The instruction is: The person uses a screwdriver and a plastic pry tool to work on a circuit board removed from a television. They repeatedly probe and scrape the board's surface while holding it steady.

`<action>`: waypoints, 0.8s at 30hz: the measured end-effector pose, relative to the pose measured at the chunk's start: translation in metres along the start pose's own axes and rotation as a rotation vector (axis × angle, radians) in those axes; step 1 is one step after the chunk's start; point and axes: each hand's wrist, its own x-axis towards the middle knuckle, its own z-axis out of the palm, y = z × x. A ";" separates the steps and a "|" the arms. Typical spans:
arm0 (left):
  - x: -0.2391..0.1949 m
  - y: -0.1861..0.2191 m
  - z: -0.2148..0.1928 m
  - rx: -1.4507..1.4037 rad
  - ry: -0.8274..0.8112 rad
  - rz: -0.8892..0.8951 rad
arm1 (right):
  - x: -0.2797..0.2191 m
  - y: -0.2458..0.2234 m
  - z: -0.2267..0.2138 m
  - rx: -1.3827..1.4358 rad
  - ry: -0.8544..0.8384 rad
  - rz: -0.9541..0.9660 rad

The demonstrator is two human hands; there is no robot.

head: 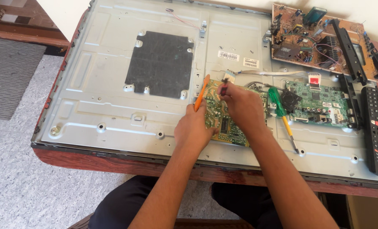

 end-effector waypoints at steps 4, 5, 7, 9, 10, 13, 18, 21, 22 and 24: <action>0.000 -0.003 0.001 -0.010 -0.001 -0.005 | -0.002 0.000 0.002 0.059 -0.009 -0.039; 0.000 -0.003 0.001 -0.008 -0.008 -0.006 | -0.001 -0.001 0.005 0.043 -0.004 -0.027; 0.001 -0.002 0.000 -0.004 -0.019 -0.004 | 0.000 -0.002 0.008 -0.002 0.015 -0.031; 0.001 0.000 -0.001 -0.003 -0.024 -0.013 | 0.002 0.000 0.007 -0.058 0.043 -0.060; 0.001 0.000 -0.001 -0.002 -0.028 -0.018 | 0.002 0.001 0.007 -0.055 0.026 -0.023; 0.001 -0.002 -0.001 0.005 -0.015 0.004 | 0.002 0.003 0.005 -0.023 -0.024 0.030; 0.002 -0.001 -0.001 0.001 -0.023 -0.014 | 0.002 0.006 0.003 -0.009 -0.010 0.025; 0.002 0.000 -0.001 0.010 -0.025 -0.016 | 0.001 0.006 0.002 -0.027 0.000 0.027; 0.002 -0.001 -0.001 0.013 -0.024 -0.017 | 0.000 0.005 0.003 -0.023 -0.006 0.025; 0.001 -0.003 0.000 0.017 -0.013 -0.006 | -0.001 0.003 0.005 -0.013 -0.027 0.017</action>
